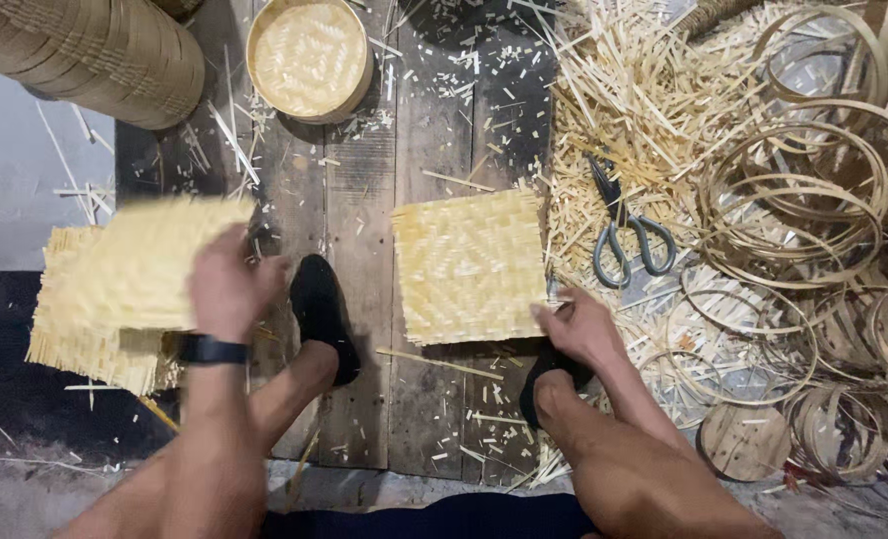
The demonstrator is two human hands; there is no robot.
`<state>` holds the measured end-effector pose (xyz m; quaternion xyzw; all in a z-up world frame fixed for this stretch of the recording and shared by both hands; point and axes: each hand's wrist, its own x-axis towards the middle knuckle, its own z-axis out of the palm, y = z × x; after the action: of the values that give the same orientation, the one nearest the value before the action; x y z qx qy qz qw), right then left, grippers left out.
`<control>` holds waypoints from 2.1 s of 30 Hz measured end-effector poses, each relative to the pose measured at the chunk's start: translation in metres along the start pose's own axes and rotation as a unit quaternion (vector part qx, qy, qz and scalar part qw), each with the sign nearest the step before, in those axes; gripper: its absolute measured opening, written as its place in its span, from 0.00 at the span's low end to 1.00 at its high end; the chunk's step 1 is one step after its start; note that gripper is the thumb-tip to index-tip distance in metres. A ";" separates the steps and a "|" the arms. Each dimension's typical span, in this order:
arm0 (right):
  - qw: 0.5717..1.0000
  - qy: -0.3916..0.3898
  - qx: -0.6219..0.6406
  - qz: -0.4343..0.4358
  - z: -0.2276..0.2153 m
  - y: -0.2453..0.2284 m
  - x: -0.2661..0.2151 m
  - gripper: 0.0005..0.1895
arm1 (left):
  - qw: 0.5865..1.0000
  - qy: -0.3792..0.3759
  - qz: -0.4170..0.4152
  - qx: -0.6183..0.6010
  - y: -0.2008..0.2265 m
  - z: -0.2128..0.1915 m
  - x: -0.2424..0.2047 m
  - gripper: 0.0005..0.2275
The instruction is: The person constructs bamboo containers by assembling woven panels, circular frames, and wooden bases, using scissors to trim excess material and securing the components together by hand.
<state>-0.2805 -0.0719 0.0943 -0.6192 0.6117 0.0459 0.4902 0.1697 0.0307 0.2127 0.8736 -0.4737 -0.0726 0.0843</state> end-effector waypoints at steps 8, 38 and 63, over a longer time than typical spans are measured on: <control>0.948 0.045 0.310 -0.058 0.031 0.011 0.052 0.14 | 0.852 -0.225 -0.172 -0.440 0.055 0.214 -0.045 0.19; 0.913 0.049 0.402 -0.038 0.040 0.019 0.066 0.10 | 0.797 -0.041 -0.429 -0.422 0.109 0.190 -0.098 0.38; 0.882 0.458 -0.086 0.070 -0.089 0.167 0.019 0.21 | 0.569 -0.236 -0.441 -0.653 0.152 0.208 -0.167 0.12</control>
<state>-0.4580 -0.1066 0.0357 -0.5662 0.8037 -0.1563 0.0955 -0.0872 0.0730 0.0503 0.6340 0.1428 -0.5936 0.4746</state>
